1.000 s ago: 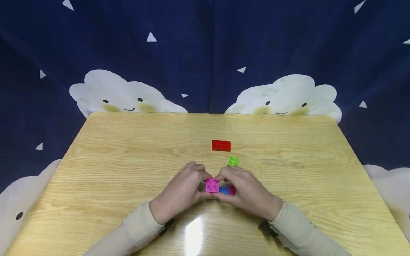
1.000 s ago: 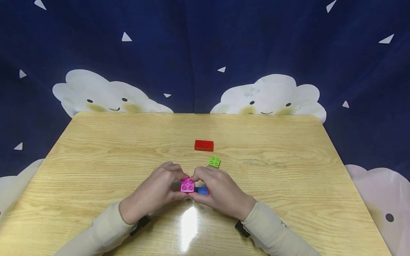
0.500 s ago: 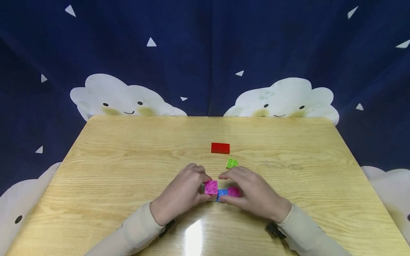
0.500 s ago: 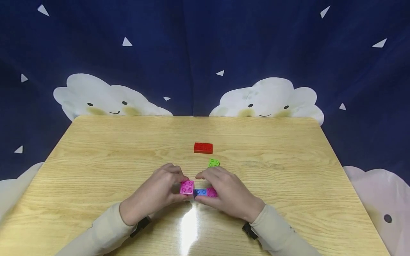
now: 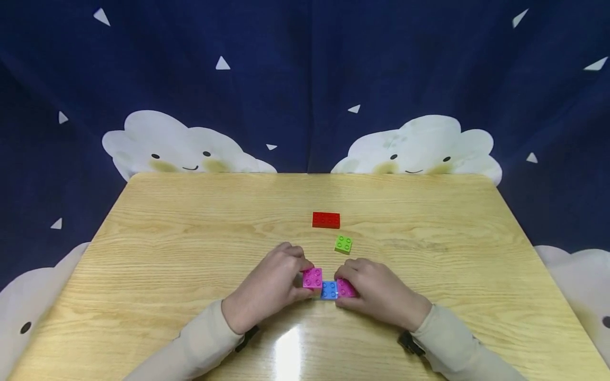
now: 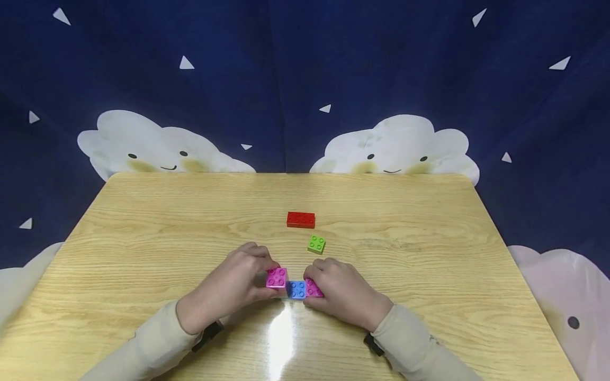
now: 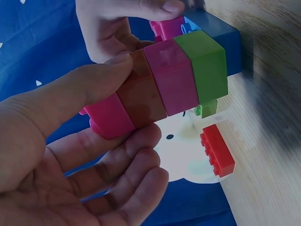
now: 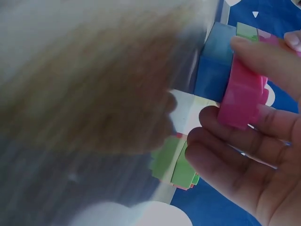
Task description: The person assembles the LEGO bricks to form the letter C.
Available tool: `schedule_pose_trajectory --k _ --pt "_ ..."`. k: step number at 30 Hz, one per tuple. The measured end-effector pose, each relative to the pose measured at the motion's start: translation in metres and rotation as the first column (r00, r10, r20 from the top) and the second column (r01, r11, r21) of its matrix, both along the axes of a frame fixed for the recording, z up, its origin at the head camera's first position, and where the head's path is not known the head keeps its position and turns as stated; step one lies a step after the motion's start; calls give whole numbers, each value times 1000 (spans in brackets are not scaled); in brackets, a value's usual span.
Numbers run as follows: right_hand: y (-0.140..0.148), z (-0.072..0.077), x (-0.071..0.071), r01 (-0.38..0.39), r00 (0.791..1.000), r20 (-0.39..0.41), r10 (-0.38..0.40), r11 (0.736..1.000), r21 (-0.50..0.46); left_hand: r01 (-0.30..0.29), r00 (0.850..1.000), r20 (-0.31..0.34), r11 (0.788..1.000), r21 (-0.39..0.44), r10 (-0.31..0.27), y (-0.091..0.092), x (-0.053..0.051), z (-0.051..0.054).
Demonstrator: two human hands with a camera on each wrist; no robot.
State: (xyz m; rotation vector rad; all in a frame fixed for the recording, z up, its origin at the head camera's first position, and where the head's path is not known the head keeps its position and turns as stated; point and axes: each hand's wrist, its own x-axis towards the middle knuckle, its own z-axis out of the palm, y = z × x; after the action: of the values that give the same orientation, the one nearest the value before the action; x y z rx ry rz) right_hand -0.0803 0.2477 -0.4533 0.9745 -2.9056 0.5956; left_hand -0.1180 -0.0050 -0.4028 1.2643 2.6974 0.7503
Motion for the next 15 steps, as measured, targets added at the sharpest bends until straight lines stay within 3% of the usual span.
schedule_pose_trajectory --k 9,15 --pt "-5 -1 0 -15 999 37 16 1000 -3 4 1000 7 1000 -9 -3 -1 0 -1" --pt "-6 -3 0 -32 999 20 32 999 2 3 1000 20 1000 23 -4 -2 0 -4"
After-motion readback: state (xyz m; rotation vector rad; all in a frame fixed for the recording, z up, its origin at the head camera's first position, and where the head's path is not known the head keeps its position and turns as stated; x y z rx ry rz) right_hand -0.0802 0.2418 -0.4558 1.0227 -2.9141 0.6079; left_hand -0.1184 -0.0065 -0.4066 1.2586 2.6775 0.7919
